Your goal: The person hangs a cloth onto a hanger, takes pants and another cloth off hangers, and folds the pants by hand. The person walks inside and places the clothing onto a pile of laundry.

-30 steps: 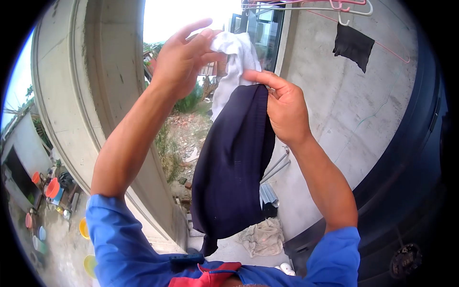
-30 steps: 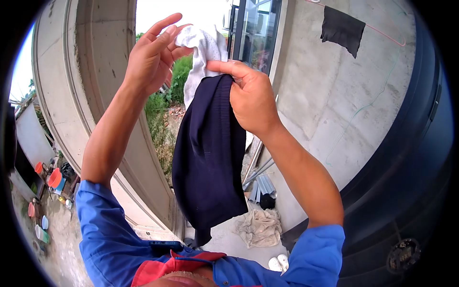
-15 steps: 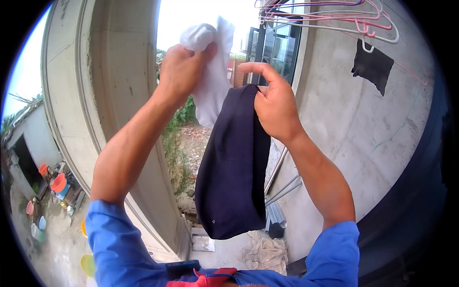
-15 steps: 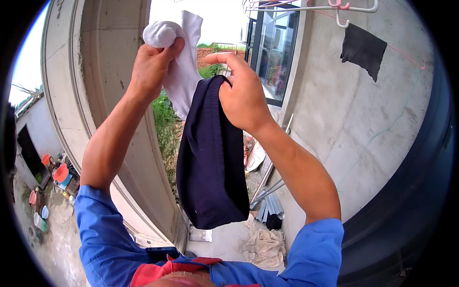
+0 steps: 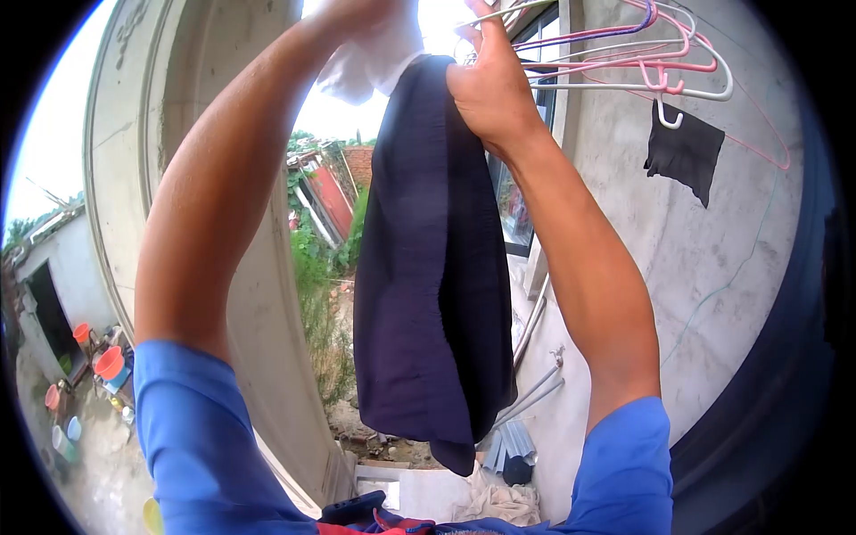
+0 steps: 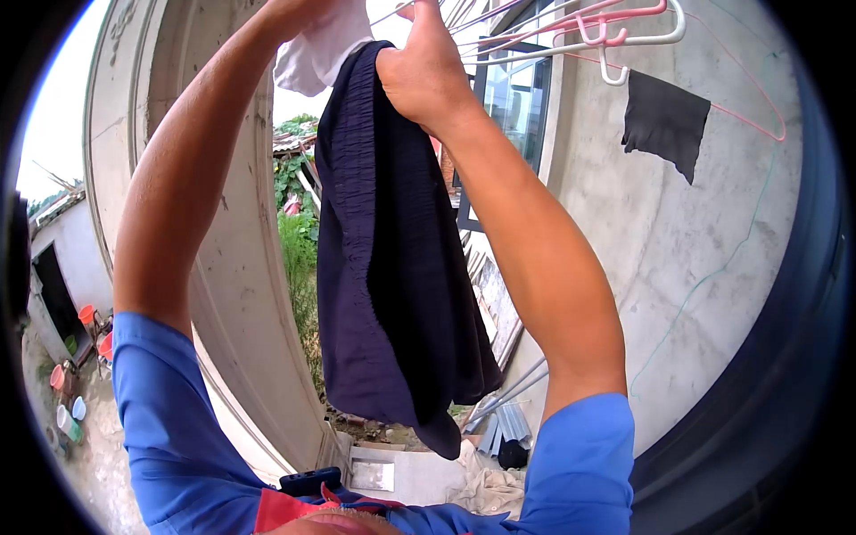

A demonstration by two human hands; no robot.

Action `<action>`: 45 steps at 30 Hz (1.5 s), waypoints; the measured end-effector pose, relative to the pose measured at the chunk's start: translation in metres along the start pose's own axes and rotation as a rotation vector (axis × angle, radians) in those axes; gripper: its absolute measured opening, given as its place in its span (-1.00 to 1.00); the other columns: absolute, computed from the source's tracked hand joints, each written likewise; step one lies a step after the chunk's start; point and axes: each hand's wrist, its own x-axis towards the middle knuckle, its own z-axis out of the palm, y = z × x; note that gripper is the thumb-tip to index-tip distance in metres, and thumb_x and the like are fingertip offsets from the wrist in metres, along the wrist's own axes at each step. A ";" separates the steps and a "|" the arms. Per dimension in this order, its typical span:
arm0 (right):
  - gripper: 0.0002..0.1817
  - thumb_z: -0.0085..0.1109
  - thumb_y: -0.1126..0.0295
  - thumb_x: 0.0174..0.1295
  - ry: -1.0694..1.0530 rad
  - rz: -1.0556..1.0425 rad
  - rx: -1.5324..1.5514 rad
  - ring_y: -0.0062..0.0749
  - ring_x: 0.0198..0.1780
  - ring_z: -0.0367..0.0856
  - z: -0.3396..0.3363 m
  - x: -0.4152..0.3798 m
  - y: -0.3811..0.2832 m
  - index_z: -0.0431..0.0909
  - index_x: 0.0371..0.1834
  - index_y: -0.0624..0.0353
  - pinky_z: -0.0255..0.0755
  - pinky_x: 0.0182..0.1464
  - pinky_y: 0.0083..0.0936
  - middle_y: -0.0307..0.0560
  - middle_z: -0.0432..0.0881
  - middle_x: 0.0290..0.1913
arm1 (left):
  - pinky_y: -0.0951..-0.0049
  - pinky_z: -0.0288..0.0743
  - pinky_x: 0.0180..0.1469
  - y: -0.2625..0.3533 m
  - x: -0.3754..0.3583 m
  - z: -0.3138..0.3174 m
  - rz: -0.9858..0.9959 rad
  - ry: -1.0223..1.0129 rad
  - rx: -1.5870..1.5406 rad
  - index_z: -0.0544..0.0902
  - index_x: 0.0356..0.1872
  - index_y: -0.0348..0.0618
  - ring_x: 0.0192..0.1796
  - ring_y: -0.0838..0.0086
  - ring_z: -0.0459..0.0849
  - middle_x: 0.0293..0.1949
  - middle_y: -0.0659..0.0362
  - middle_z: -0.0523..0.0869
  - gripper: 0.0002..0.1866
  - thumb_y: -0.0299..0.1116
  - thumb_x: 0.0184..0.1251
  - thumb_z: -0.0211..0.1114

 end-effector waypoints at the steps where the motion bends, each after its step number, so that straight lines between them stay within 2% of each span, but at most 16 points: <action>1: -0.06 -0.02 0.71 0.12 -0.013 -0.117 0.048 -0.03 0.22 0.64 0.004 0.003 -0.001 -0.11 0.65 0.22 0.45 0.27 -0.28 0.37 0.51 0.28 | 0.24 0.52 -0.29 0.000 0.002 0.009 -0.007 -0.128 0.066 0.79 -0.18 -0.31 -0.34 0.37 0.69 -0.35 0.00 0.79 -0.67 -0.22 0.28 0.31; 5: -0.24 -0.04 0.76 0.12 -0.121 0.467 0.394 -0.41 0.26 0.56 -0.017 -0.004 -0.051 0.34 0.51 0.22 0.43 0.19 -0.65 0.01 0.56 0.33 | 0.28 0.50 -0.29 -0.008 -0.003 0.010 -0.050 -0.262 -0.015 0.80 -0.11 -0.25 -0.28 0.42 0.68 -0.29 0.06 0.80 -0.65 -0.17 0.30 0.32; 11: -0.23 -0.06 0.75 0.13 -0.061 0.426 0.327 -0.53 0.16 0.56 -0.021 -0.013 -0.041 0.26 0.54 0.34 0.44 0.07 -0.71 0.11 0.51 0.41 | 0.33 0.55 -0.20 -0.007 -0.006 -0.004 -0.074 -0.490 -0.099 0.75 -0.05 -0.29 -0.22 0.45 0.69 -0.18 0.12 0.78 -0.66 -0.18 0.42 0.31; 13: -0.23 -0.07 0.75 0.13 -0.046 0.498 0.408 -0.55 0.13 0.57 -0.031 -0.011 -0.039 0.24 0.54 0.37 0.44 0.03 -0.73 0.14 0.49 0.43 | 0.37 0.58 -0.14 -0.023 -0.003 0.000 -0.123 -0.621 -0.921 0.71 -0.07 -0.36 -0.18 0.44 0.71 -0.16 0.08 0.76 -0.73 -0.31 0.50 0.25; 17: -0.25 -0.06 0.76 0.14 -0.017 0.618 0.553 -0.59 0.00 0.59 -0.050 -0.021 -0.041 0.23 0.52 0.35 0.45 -0.06 -0.75 0.14 0.51 0.40 | 0.39 0.59 -0.12 -0.022 -0.005 0.009 -0.120 -0.489 -0.862 0.68 -0.08 -0.40 -0.15 0.40 0.73 -0.15 0.05 0.75 -0.80 -0.44 0.50 0.21; 21: -0.30 0.03 0.75 0.13 0.002 0.519 0.389 -0.59 -0.12 0.60 -0.064 -0.025 -0.062 0.19 0.41 0.20 0.48 -0.13 -0.65 0.09 0.63 0.25 | 0.34 0.56 -0.22 0.016 -0.019 0.012 -0.202 -0.364 -0.462 0.73 -0.07 -0.34 -0.23 0.41 0.67 -0.24 0.11 0.74 -0.46 0.04 0.31 0.50; 24: -0.32 0.07 0.70 0.13 -0.027 0.453 0.148 -0.53 -0.10 0.65 -0.074 -0.021 -0.073 0.13 0.36 0.17 0.51 -0.07 -0.60 0.10 0.71 0.12 | 0.26 0.58 -0.19 0.034 -0.020 0.009 -0.098 -0.418 -0.438 0.74 0.03 -0.30 -0.17 0.37 0.70 -0.17 0.08 0.76 -0.42 0.08 0.30 0.49; 26: -0.16 -0.02 0.70 0.12 0.058 0.465 0.296 0.04 0.21 0.63 -0.074 -0.015 -0.083 0.05 0.58 0.29 0.43 0.30 -0.29 0.35 0.56 0.24 | 0.26 0.59 -0.17 0.036 -0.014 0.004 -0.095 -0.460 -0.392 0.72 0.09 -0.31 -0.09 0.34 0.71 -0.08 0.02 0.76 -0.38 0.10 0.31 0.47; 27: -0.25 0.00 0.68 0.12 0.144 0.421 0.323 0.05 0.20 0.65 -0.065 -0.019 -0.072 0.20 0.50 0.31 0.44 0.28 -0.29 0.25 0.67 0.15 | 0.26 0.59 -0.18 0.037 -0.015 0.003 -0.105 -0.454 -0.358 0.72 0.09 -0.30 -0.09 0.34 0.70 -0.07 0.01 0.75 -0.38 0.11 0.31 0.47; 28: -0.25 0.00 0.68 0.12 0.145 0.422 0.325 0.05 0.20 0.65 -0.065 -0.021 -0.065 0.20 0.50 0.31 0.44 0.28 -0.29 0.25 0.67 0.15 | 0.25 0.59 -0.19 0.037 -0.016 0.003 -0.114 -0.445 -0.322 0.72 0.09 -0.29 -0.08 0.34 0.70 -0.07 0.01 0.75 -0.38 0.11 0.31 0.47; 30: -0.33 0.07 0.69 0.14 0.128 0.385 0.152 -0.45 -0.04 0.68 -0.068 -0.021 -0.054 0.11 0.36 0.22 0.52 -0.02 -0.59 0.10 0.74 0.08 | 0.23 0.62 -0.15 0.033 -0.015 -0.002 -0.139 -0.455 -0.245 0.71 0.10 -0.30 -0.06 0.31 0.71 -0.05 -0.02 0.74 -0.35 0.16 0.35 0.42; 36: -0.25 0.07 0.62 0.12 0.097 0.329 0.119 -0.40 -0.02 0.70 -0.053 -0.013 -0.061 0.11 0.46 0.32 0.52 0.10 -0.53 0.02 0.76 0.13 | 0.17 0.59 -0.04 0.030 -0.031 -0.008 -0.169 -0.464 -0.549 0.70 0.07 -0.29 -0.06 0.28 0.71 -0.02 -0.02 0.74 -0.38 0.18 0.55 0.14; 38: -0.30 0.01 0.68 0.11 0.085 0.272 0.041 -0.05 0.20 0.67 -0.049 -0.007 -0.061 0.27 0.44 0.29 0.49 0.20 -0.32 0.17 0.75 0.04 | 0.16 0.57 0.00 0.030 -0.029 -0.011 -0.303 -0.359 -0.668 0.70 0.07 -0.28 -0.02 0.30 0.70 0.02 -0.01 0.75 -0.41 0.14 0.59 0.08; 40: -0.48 0.08 0.64 0.11 0.138 0.227 0.054 -0.10 0.04 0.76 -0.042 -0.009 -0.048 0.50 0.23 0.31 0.57 0.04 -0.36 0.18 0.78 -0.13 | 0.19 0.59 -0.01 0.010 -0.019 -0.008 -0.270 -0.426 -0.712 0.70 0.06 -0.28 -0.03 0.31 0.72 0.00 0.00 0.76 -0.41 0.13 0.59 0.09; 42: -0.32 0.07 0.58 0.12 0.023 0.476 0.039 -0.41 -0.05 0.71 -0.044 -0.011 -0.051 0.27 0.42 0.36 0.51 0.09 -0.52 0.03 0.74 0.19 | 0.23 0.61 -0.03 0.001 -0.017 -0.009 -0.233 -0.487 -0.755 0.70 0.06 -0.29 -0.03 0.33 0.73 -0.01 0.01 0.77 -0.42 0.12 0.59 0.10; 45: -0.38 0.08 0.57 0.11 0.038 0.445 0.039 -0.41 -0.11 0.71 -0.039 -0.025 -0.059 0.38 0.34 0.40 0.52 0.08 -0.55 0.05 0.72 0.22 | 0.33 0.63 -0.15 0.003 -0.016 -0.016 -0.217 -0.378 -0.196 0.70 0.10 -0.27 -0.14 0.35 0.76 -0.06 0.05 0.81 -0.50 -0.02 0.66 -0.01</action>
